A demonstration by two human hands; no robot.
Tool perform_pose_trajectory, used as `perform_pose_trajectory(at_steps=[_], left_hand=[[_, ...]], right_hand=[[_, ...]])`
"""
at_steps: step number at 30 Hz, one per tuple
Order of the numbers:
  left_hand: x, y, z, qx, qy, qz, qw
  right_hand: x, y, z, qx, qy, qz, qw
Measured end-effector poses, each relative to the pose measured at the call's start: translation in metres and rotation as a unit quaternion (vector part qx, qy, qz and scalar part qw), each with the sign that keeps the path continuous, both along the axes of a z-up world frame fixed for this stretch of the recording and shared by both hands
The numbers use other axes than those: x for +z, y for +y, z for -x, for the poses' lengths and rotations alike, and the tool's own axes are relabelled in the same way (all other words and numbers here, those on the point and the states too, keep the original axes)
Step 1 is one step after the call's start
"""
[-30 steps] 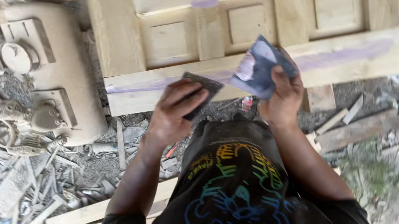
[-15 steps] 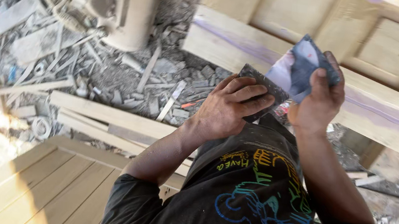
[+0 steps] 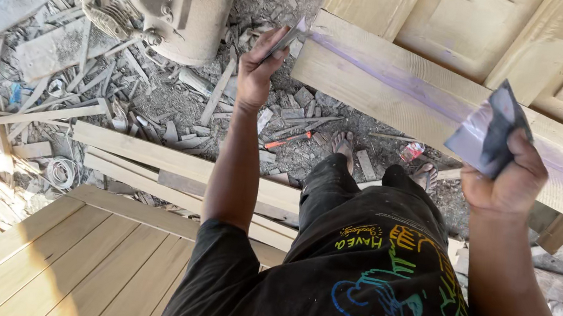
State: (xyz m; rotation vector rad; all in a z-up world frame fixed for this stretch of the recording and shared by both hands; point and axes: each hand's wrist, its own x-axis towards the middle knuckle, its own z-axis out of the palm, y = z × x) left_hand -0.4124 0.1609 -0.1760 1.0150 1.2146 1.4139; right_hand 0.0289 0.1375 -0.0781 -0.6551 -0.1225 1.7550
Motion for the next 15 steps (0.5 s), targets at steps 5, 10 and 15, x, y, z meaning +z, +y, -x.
perform_pose_trajectory(at_steps=[5, 10, 15], left_hand=[[-0.024, 0.010, -0.019, -0.002, 0.018, -0.035, 0.999], [-0.033, -0.003, -0.027, -0.021, 0.062, -0.040, 0.997], [-0.036, -0.006, -0.019, -0.037, 0.087, 0.030, 0.995]], right_hand=[[0.022, -0.006, -0.006, -0.043, -0.054, 0.022, 0.997], [0.011, -0.013, -0.022, -0.079, -0.072, 0.063, 0.992], [-0.016, -0.017, -0.033, 0.019, -0.050, -0.063, 0.997]])
